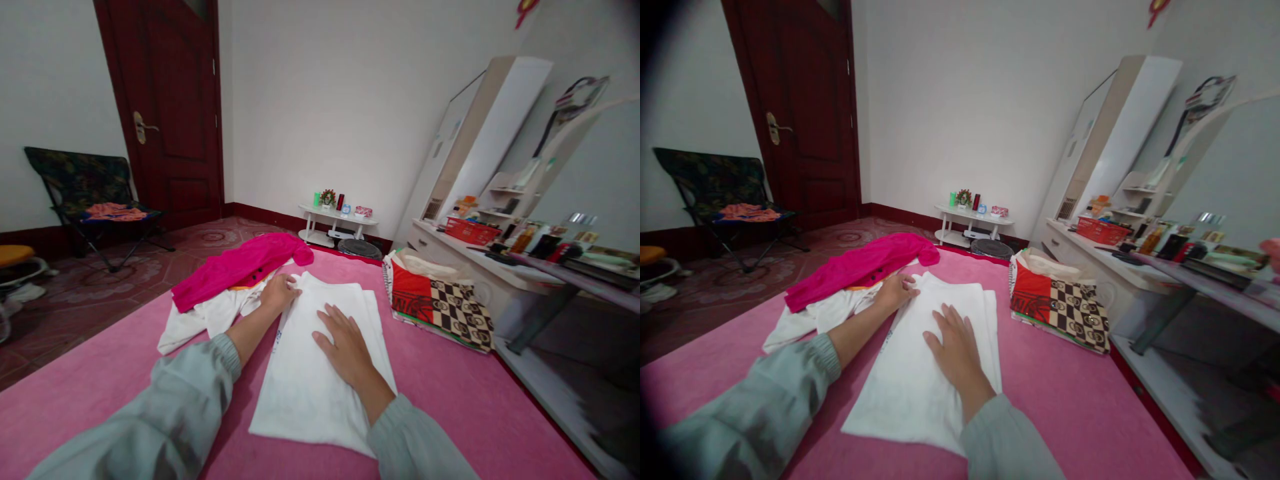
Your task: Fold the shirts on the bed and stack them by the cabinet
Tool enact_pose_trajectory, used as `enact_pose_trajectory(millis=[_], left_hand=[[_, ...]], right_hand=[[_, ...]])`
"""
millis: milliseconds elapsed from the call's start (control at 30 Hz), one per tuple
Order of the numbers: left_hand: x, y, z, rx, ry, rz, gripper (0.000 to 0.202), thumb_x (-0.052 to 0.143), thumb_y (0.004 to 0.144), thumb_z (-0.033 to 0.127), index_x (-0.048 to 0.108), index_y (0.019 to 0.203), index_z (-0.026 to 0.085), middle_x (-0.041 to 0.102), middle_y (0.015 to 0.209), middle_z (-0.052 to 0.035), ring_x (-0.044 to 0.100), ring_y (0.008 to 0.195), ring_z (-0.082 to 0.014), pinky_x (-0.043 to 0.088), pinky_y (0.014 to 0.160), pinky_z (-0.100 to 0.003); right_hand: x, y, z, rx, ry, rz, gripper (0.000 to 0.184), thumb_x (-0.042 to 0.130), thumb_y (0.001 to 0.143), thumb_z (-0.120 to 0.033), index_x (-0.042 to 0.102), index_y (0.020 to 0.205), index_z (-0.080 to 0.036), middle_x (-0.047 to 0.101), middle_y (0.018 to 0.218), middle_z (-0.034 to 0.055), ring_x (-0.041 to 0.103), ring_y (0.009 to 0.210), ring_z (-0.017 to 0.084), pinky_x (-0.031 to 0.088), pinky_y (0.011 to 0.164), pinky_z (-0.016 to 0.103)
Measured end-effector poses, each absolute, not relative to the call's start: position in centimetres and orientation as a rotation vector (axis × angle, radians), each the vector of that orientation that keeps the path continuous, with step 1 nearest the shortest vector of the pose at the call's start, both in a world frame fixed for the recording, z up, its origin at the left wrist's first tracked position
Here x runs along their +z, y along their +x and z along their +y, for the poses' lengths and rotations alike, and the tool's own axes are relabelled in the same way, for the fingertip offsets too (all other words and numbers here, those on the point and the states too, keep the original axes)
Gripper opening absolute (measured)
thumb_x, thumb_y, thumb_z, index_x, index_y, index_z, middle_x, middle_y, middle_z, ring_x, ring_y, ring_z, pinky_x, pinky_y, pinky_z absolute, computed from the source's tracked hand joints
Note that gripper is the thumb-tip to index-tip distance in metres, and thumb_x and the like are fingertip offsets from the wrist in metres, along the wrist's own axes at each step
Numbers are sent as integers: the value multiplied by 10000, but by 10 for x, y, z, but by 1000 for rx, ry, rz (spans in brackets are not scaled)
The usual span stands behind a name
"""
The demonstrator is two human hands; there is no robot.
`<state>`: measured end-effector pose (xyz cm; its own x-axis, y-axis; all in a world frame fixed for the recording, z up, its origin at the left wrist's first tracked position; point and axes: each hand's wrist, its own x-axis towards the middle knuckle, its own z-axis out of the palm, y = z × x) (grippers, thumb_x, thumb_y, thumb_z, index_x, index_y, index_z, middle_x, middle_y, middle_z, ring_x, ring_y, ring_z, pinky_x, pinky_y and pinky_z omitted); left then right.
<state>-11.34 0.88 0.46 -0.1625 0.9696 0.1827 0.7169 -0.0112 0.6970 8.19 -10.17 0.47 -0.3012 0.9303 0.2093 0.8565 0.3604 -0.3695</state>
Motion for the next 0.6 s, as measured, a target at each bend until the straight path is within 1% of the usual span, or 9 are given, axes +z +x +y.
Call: enact_pose_trajectory(millis=[100, 200, 267, 333, 400, 433, 500, 567, 600], left_hand=[[1, -115, 9, 1002, 1795, 1883, 318, 640, 747, 225, 609, 1060, 178, 689, 817, -12, 637, 808, -170, 457, 736, -254], [7, -112, 6, 1062, 1951, 1973, 334, 538, 746, 104, 628, 1059, 180, 682, 954, -64, 610, 962, -226, 455, 855, -327], [13, -104, 6, 1146, 2174, 1884, 374, 489, 747, 75, 648, 1071, 176, 657, 1089, -86, 564, 1091, -239, 415, 970, -346], [17, -93, 8, 1091, 2384, 1574, 379, 456, 804, 120, 646, 1130, 164, 633, 1197, -82, 536, 1163, -219, 374, 1039, -312], [13, -83, 11, 818, 2500, 1323, 397, 427, 883, 234, 600, 1235, 169, 596, 1295, -68, 505, 1226, -205, 349, 1069, -299], [10, -79, 12, 676, 2524, 1286, 430, 410, 912, 305, 556, 1294, 172, 547, 1363, -73, 460, 1280, -218, 324, 1091, -330], [0, -75, 15, 505, 2528, 1359, 534, 373, 937, 429, 449, 1392, 159, 392, 1485, -113, 306, 1389, -275, 240, 1130, -445], [-9, -75, 17, 474, 2498, 1509, 598, 314, 951, 488, 369, 1440, 149, 260, 1542, -142, 179, 1433, -308, 175, 1131, -527], [-12, -75, 17, 472, 2483, 1572, 609, 284, 957, 500, 347, 1451, 149, 228, 1552, -147, 156, 1439, -307, 165, 1130, -536]], right_hand=[[4, 82, -101, 286, -1567, -2236, 497, 435, 923, -473, 459, 1378, -274, 300, 1537, 29, 212, 1430, 207, 145, 1153, 467], [5, 82, -102, 295, -1571, -2233, 500, 439, 924, -472, 454, 1382, -271, 297, 1539, 29, 197, 1435, 203, 136, 1157, 459], [5, 82, -102, 294, -1568, -2235, 502, 435, 927, -472, 446, 1386, -270, 294, 1540, 30, 195, 1436, 200, 133, 1158, 456], [6, 82, -103, 294, -1570, -2242, 504, 432, 929, -473, 439, 1390, -268, 292, 1541, 35, 195, 1436, 202, 132, 1158, 458], [6, 82, -103, 284, -1573, -2244, 509, 434, 930, -468, 432, 1394, -258, 294, 1541, 46, 195, 1435, 207, 129, 1159, 460], [5, 82, -103, 280, -1570, -2245, 511, 435, 931, -463, 426, 1398, -256, 293, 1541, 49, 194, 1435, 208, 127, 1159, 460], [5, 83, -104, 280, -1563, -2245, 510, 434, 933, -458, 418, 1402, -257, 291, 1542, 46, 192, 1436, 207, 123, 1159, 460], [5, 83, -104, 296, -1560, -2248, 508, 429, 935, -460, 417, 1402, -259, 288, 1543, 41, 183, 1438, 202, 117, 1160, 457], [5, 83, -105, 306, -1563, -2250, 507, 426, 937, -462, 420, 1400, -257, 289, 1543, 41, 180, 1439, 198, 113, 1162, 452]])
